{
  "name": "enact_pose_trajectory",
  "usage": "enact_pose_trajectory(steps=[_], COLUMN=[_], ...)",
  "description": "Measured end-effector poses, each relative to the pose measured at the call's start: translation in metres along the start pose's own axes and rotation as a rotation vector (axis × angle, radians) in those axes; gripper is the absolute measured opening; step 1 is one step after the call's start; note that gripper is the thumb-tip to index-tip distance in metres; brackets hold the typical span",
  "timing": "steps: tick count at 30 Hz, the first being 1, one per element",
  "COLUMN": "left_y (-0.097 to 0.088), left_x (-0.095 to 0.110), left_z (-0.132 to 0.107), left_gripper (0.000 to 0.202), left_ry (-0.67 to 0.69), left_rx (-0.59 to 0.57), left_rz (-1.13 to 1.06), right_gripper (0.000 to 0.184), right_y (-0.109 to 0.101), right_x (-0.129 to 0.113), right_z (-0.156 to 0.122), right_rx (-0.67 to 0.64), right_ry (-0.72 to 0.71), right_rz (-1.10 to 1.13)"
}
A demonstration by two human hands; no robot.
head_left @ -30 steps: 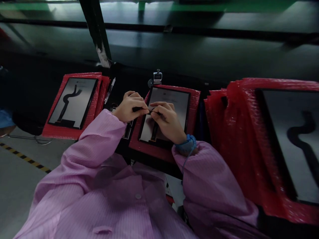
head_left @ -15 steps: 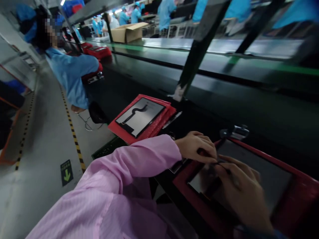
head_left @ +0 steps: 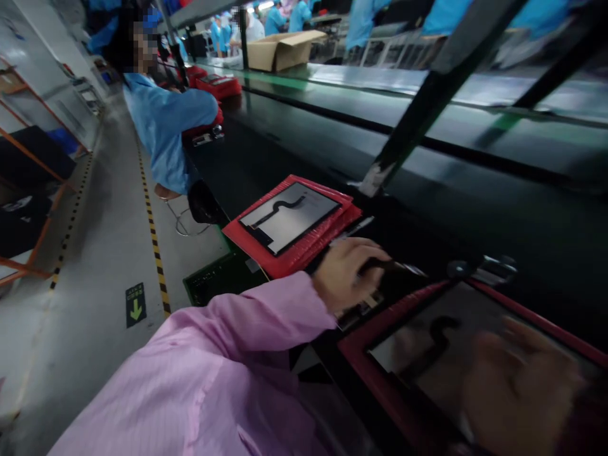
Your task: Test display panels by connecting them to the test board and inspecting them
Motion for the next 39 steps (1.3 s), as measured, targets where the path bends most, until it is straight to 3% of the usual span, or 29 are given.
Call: enact_pose_trajectory(steps=[2, 4, 8, 11, 17, 27, 32, 36, 39], left_y=[-0.002, 0.003, 0.009, 0.014, 0.020, 0.023, 0.023, 0.025, 0.025], left_x=[-0.004, -0.008, -0.011, -0.004, 0.014, 0.009, 0.012, 0.016, 0.013], left_z=[-0.029, -0.053, -0.072, -0.072, -0.069, -0.070, -0.068, -0.065, -0.063], left_gripper=[0.032, 0.030, 0.028, 0.026, 0.030, 0.030, 0.035, 0.037, 0.037], left_ry=[-0.044, -0.024, 0.067, 0.120, 0.231, 0.198, 0.247, 0.267, 0.247], left_rx=[-0.017, -0.032, 0.083, 0.114, 0.063, 0.027, 0.010, -0.013, -0.004], left_rz=[0.042, -0.009, 0.015, 0.026, -0.004, -0.011, 0.035, 0.094, 0.069], right_gripper=[0.027, 0.030, 0.031, 0.028, 0.023, 0.021, 0.017, 0.015, 0.015], right_y=[-0.013, -0.019, -0.028, -0.033, -0.042, -0.051, -0.060, -0.068, -0.068], right_x=[0.000, -0.003, -0.009, -0.011, -0.013, -0.017, -0.016, -0.012, -0.003], right_z=[0.001, 0.002, 0.005, 0.006, 0.006, 0.007, 0.012, 0.013, -0.003], right_rx=[0.119, 0.150, 0.176, 0.193, 0.194, 0.237, 0.274, 0.223, 0.160], right_ry=[0.029, 0.024, -0.024, -0.029, 0.005, -0.010, 0.004, 0.043, 0.074], right_rz=[0.048, 0.089, 0.176, 0.167, 0.184, 0.203, 0.207, 0.180, 0.104])
Point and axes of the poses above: each hand's wrist, its own z-axis towards the middle knuckle, its own y-axis out of the palm, x = y × z, the point moved 8 cm from there along z, towards the middle knuckle, and after that the axes turned 14 degrees about y, right-handed, at the moved point
